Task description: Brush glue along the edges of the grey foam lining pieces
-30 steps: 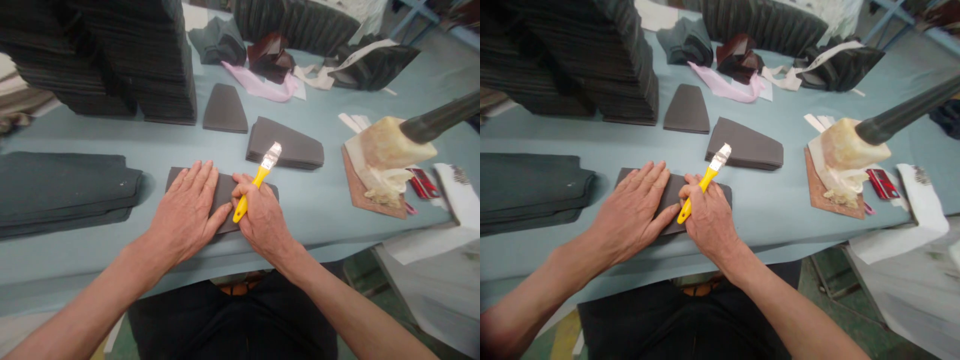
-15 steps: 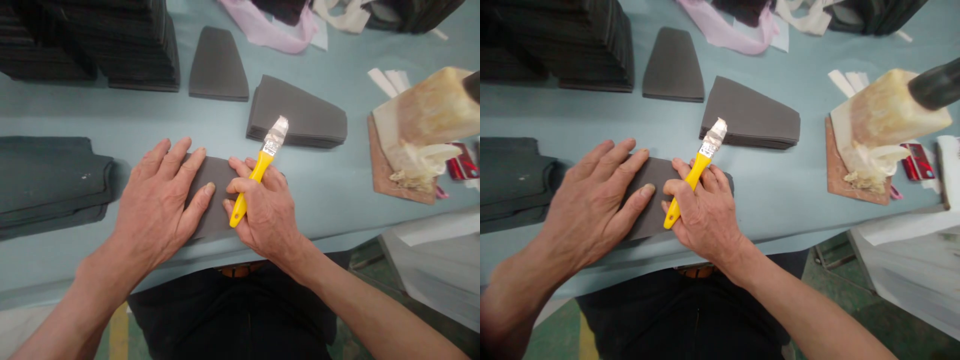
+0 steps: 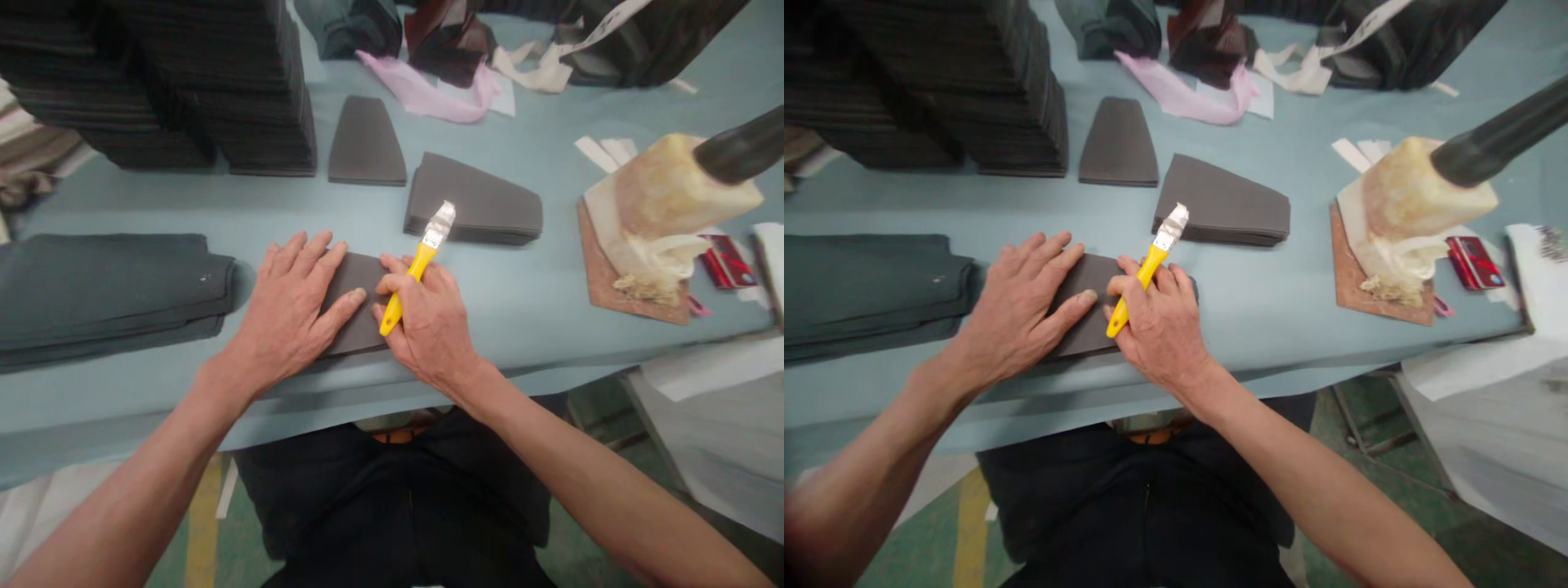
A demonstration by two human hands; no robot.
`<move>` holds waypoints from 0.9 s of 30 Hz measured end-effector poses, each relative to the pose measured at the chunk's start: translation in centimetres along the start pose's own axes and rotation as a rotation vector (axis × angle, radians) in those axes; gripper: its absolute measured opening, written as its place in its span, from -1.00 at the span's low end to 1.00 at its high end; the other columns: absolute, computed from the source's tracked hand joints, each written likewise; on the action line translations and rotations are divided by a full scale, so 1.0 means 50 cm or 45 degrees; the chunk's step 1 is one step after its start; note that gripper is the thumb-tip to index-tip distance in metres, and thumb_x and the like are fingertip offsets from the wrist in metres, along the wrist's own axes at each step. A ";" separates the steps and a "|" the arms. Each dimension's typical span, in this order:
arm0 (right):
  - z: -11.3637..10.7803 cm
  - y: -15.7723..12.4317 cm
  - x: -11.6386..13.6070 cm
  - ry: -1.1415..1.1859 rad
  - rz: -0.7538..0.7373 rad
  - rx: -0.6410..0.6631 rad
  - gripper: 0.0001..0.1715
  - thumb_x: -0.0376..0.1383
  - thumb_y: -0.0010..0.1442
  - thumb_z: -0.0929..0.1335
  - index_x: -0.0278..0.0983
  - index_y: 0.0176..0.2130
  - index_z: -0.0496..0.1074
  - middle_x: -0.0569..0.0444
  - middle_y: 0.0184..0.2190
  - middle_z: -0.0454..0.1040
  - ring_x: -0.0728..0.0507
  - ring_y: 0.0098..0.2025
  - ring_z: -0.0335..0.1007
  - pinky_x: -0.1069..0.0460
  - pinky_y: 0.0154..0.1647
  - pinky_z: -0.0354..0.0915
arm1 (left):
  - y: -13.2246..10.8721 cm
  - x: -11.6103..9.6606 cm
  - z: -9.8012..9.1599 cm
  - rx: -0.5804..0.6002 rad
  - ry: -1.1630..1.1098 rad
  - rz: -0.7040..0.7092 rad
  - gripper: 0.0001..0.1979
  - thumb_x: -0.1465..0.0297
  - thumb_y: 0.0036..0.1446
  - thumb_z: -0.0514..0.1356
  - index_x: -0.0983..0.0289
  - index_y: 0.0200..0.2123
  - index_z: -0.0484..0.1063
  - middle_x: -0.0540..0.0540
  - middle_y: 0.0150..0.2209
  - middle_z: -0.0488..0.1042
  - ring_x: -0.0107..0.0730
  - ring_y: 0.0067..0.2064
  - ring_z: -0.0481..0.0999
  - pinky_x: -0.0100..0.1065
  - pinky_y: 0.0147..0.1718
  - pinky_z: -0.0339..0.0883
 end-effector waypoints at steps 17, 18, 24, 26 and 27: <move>-0.008 0.027 -0.018 0.050 0.049 0.229 -0.70 -0.22 0.41 0.38 -0.28 0.08 0.45 -0.25 0.32 0.52 -0.41 0.21 0.47 -0.27 0.29 0.30 | -0.025 0.022 -0.002 0.174 0.154 0.318 0.27 -0.16 0.09 0.43 0.26 0.59 -0.14 0.40 0.64 -0.08 0.51 0.64 -0.09 0.34 0.58 0.02; -0.010 0.029 -0.022 0.050 0.058 0.225 -0.69 -0.20 0.40 0.39 -0.28 0.07 0.45 -0.26 0.30 0.53 -0.41 0.19 0.47 -0.28 0.29 0.30 | -0.024 0.022 -0.002 0.174 0.148 0.327 0.26 -0.17 0.10 0.42 0.26 0.59 -0.14 0.40 0.64 -0.08 0.52 0.63 -0.08 0.35 0.58 0.02; -0.009 0.040 -0.043 0.158 0.111 0.231 -0.63 -0.06 0.42 0.42 -0.25 0.05 0.42 -0.12 -0.03 0.63 -0.33 0.01 0.50 -0.21 0.18 0.32 | -0.028 0.033 -0.005 0.117 0.117 0.411 0.29 -0.37 0.09 0.30 0.19 0.59 -0.19 0.42 0.63 -0.07 0.39 0.66 -0.10 0.35 0.63 -0.12; -0.008 0.044 -0.045 0.215 0.086 0.255 -0.52 0.05 0.42 0.43 -0.24 0.07 0.40 -0.08 -0.08 0.62 -0.31 -0.01 0.50 -0.19 0.16 0.33 | -0.028 0.039 -0.006 0.101 0.106 0.422 0.31 -0.44 0.07 0.25 0.17 0.59 -0.19 0.44 0.63 -0.07 0.35 0.67 -0.10 0.32 0.63 -0.12; -0.007 0.046 -0.045 0.237 0.062 0.273 -0.44 0.13 0.39 0.44 -0.24 0.08 0.40 -0.08 -0.06 0.61 -0.31 -0.01 0.49 -0.18 0.15 0.33 | -0.028 0.042 -0.006 0.090 0.096 0.416 0.30 -0.46 0.06 0.22 0.16 0.58 -0.18 0.44 0.63 -0.07 0.35 0.67 -0.10 0.32 0.63 -0.11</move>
Point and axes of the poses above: each hand's wrist, its own y-axis towards the middle knuckle, its own z-axis out of the palm, x = y × z, the point moved 9 cm from there along y, towards the middle knuckle
